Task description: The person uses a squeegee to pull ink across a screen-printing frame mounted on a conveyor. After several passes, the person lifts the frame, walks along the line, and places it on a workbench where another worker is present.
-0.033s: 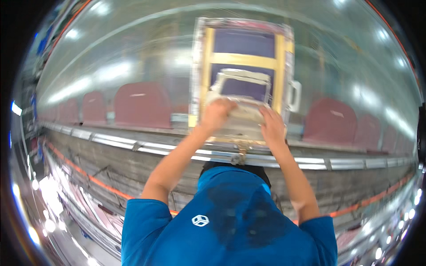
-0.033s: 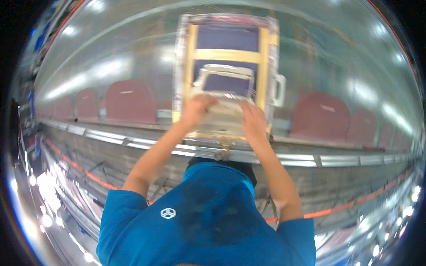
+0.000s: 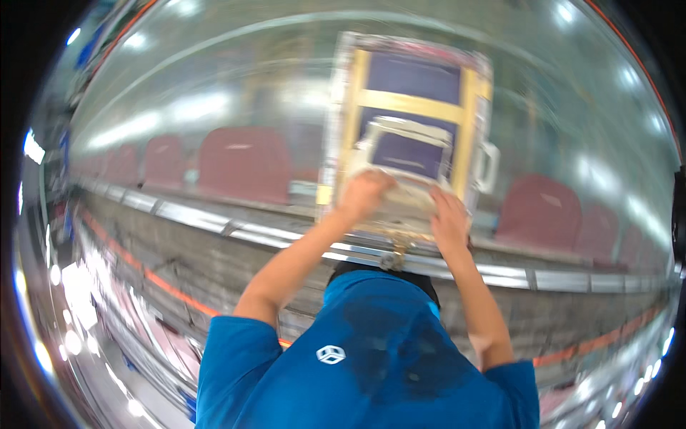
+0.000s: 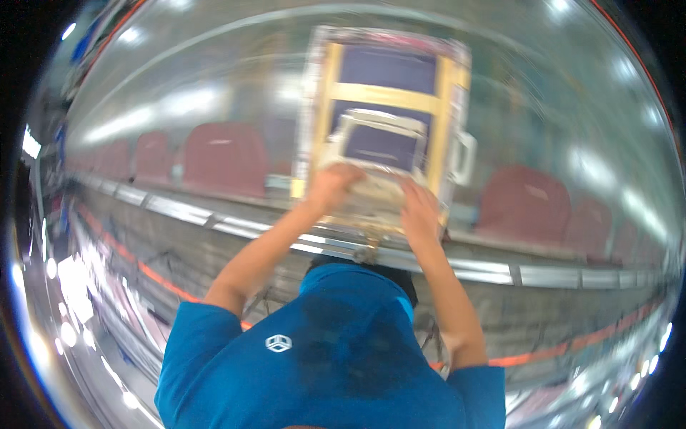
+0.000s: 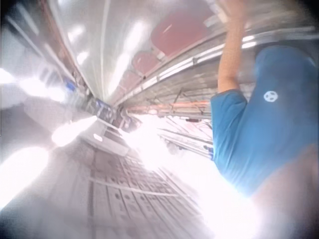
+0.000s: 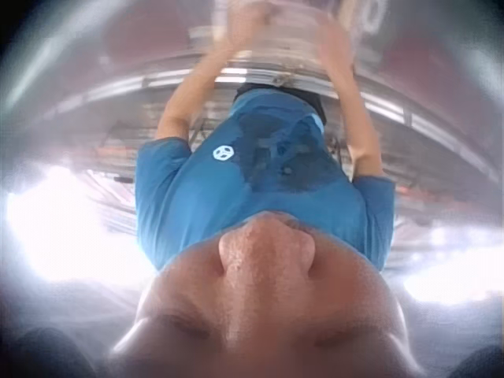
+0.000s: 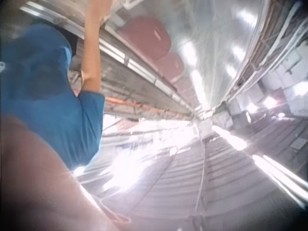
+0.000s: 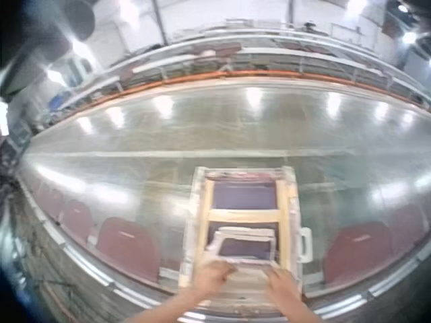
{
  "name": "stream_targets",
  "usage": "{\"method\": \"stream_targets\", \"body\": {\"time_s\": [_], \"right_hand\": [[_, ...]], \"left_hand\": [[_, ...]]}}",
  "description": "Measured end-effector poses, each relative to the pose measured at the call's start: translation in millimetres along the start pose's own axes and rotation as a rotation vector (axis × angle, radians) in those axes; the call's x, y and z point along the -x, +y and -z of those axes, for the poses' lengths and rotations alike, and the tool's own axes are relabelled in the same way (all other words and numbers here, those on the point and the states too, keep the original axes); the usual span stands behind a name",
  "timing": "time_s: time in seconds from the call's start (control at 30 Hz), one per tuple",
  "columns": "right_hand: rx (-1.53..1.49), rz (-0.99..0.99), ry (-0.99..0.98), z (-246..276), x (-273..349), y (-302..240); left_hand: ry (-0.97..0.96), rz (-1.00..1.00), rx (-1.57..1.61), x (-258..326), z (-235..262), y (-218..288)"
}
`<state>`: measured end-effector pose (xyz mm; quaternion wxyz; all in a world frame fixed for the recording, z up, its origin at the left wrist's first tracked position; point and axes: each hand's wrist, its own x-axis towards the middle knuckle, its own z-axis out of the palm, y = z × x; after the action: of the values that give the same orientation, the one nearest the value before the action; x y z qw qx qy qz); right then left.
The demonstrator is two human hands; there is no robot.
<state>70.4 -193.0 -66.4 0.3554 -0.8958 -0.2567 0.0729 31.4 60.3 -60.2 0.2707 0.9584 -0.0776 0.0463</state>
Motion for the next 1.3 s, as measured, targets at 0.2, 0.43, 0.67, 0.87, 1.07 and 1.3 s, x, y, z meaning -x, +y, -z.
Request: {"method": "stream_targets", "body": {"time_s": [0.2,0.43,0.67,0.87,1.07,1.3], "right_hand": [[-0.301,-0.065,-0.175,62.3,17.9,188.5],[-0.528,-0.467,0.243,59.1,-79.3,342.4],[-0.128,-0.5,0.478,122.7,-88.6,354.7],[-0.146,-0.503,0.446,104.5,-92.3,308.4],[-0.366,-0.558,0.429,51.4,-105.6,161.0],[-0.506,-0.407,0.553,46.5,-138.1,103.5]], "left_hand": [[-0.156,-0.024,-0.078,-22.5,-125.9,46.6],[-0.026,-0.132,-0.001,-61.3,-185.0,45.6],[0.122,-0.142,0.181,-73.6,-219.1,75.4],[0.118,-0.068,0.177,-31.6,-170.0,61.5],[-0.032,0.076,0.086,19.3,-24.3,26.2],[-0.056,0.058,-0.067,-4.0,58.8,24.1]]}}
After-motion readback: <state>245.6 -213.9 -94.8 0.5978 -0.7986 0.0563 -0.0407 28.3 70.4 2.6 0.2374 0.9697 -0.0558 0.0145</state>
